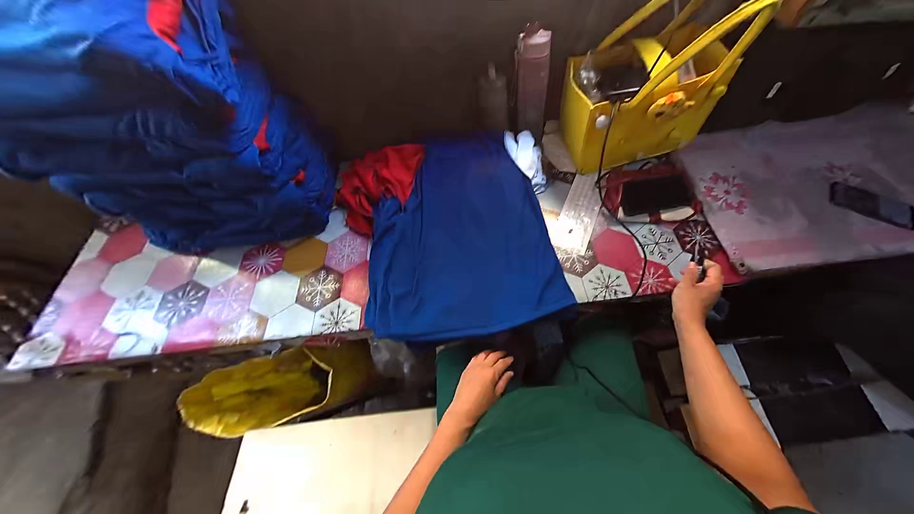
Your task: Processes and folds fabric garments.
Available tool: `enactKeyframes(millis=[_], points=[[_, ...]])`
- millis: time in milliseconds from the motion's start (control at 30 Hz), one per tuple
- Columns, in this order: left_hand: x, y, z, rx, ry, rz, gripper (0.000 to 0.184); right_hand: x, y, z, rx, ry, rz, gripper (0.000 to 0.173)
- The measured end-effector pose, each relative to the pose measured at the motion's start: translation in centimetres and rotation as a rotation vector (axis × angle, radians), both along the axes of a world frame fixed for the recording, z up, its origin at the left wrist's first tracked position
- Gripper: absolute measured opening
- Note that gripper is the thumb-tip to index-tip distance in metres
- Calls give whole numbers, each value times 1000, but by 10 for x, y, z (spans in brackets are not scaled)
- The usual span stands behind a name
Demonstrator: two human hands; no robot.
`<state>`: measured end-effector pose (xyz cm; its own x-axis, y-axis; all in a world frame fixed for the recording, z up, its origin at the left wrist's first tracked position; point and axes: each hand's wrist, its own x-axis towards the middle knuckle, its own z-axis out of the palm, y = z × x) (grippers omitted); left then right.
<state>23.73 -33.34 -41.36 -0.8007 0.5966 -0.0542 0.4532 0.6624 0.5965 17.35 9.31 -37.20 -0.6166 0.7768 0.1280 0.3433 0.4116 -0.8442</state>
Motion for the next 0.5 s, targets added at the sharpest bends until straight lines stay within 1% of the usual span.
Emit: enactKeyframes(millis=[67,100,133,167,233,267,300,333,367,400,433,500], points=[[8,-12,8,2,-179,42,33,10,-26,11,-34,101,22,36],[13,-18,7,67,-237,60,32,15,-42,15,-37,128,81,35],[17,-24,7,168,-333,72,31,21,-58,18,-31,132,178,36],[19,-30,5,289,-473,64,32,26,-74,21,-11,105,304,38],[17,-34,6,490,-815,-20,42,28,-103,20,59,35,579,47],[14,-32,5,550,-927,-51,44,25,-116,17,109,13,712,55],[11,-27,4,587,-975,-36,39,20,-127,13,173,-18,826,60],[7,-20,5,591,-964,6,29,15,-138,9,241,-61,913,61],[3,-13,6,553,-910,29,21,9,-146,5,300,-108,975,55],[-2,-7,7,477,-830,41,17,3,-153,2,344,-150,1013,45],[-6,-2,9,375,-751,57,18,-1,-156,0,368,-185,1033,36],[-9,1,12,179,-652,140,25,-6,-157,-4,389,-215,1053,29]])
